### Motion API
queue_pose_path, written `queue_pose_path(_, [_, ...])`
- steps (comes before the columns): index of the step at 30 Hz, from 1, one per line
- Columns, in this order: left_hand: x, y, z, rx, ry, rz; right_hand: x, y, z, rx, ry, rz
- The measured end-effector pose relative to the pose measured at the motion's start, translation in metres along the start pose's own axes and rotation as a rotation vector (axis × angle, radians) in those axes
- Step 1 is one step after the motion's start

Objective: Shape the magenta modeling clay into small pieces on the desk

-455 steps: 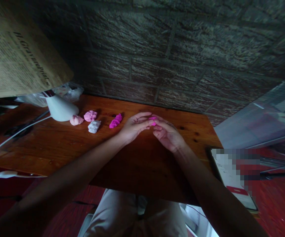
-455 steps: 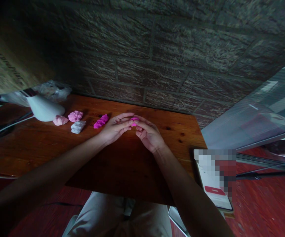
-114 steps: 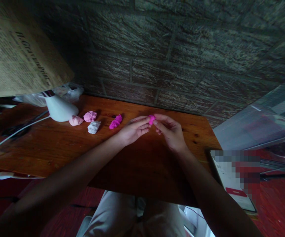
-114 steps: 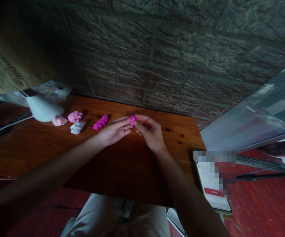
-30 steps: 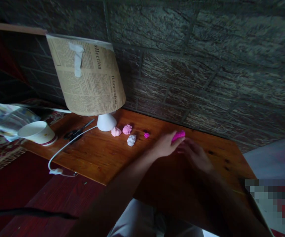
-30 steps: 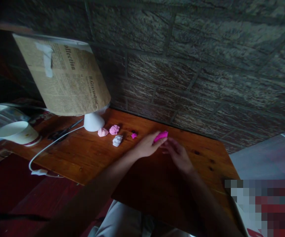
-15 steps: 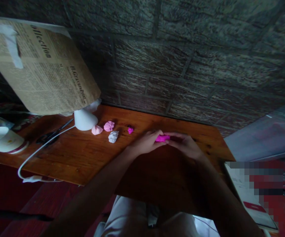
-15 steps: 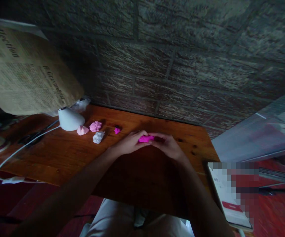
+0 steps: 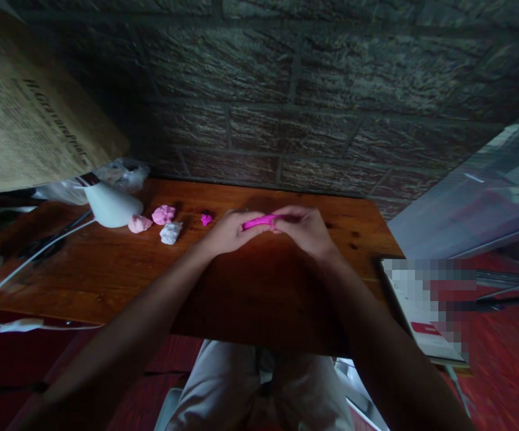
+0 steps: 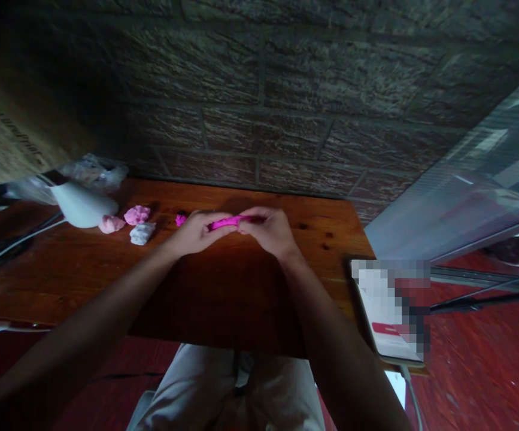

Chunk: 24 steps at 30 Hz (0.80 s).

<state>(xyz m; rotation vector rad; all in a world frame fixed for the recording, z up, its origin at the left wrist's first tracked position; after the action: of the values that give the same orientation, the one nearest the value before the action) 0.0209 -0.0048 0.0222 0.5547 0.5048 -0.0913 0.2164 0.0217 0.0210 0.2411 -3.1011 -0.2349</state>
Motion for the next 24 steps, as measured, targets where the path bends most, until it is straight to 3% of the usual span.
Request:
queue_pose_path(5, [0.003,0.007,0.004,-0.086,-0.26,0.032,0.001,0.005,0.0,0.144,0.389,0.013])
queue_pose_path(10, [-0.002,0.012,0.007,-0.107,-0.342,-0.015,0.0,0.006,0.002,0.139,0.454,-0.002])
queue_pose_path(16, [-0.009,0.013,0.012,-0.122,-0.351,-0.047,-0.002,0.004,-0.002,0.212,0.481,-0.014])
queue_pose_path(20, [-0.013,0.012,0.003,-0.094,-0.289,-0.048,-0.006,0.001,-0.008,0.314,0.484,-0.054])
queue_pose_path(22, [-0.02,0.011,-0.007,-0.091,-0.205,-0.015,-0.017,0.001,-0.013,0.324,0.478,-0.051])
queue_pose_path(24, [-0.031,0.009,-0.018,-0.073,-0.044,0.095,-0.033,0.002,-0.019,0.272,0.512,-0.025])
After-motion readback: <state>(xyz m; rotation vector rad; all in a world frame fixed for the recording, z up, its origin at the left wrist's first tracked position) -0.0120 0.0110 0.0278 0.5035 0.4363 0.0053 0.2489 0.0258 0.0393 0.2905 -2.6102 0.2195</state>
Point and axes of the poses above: each hand's wrist, its own y-axis towards the middle knuckle, its own x-axis out of the palm, z = x × y, the point moved 1 cm from there along y, towards the middle knuckle, and after that the axes turned 10 degrees about z, right-handed, at the moved point
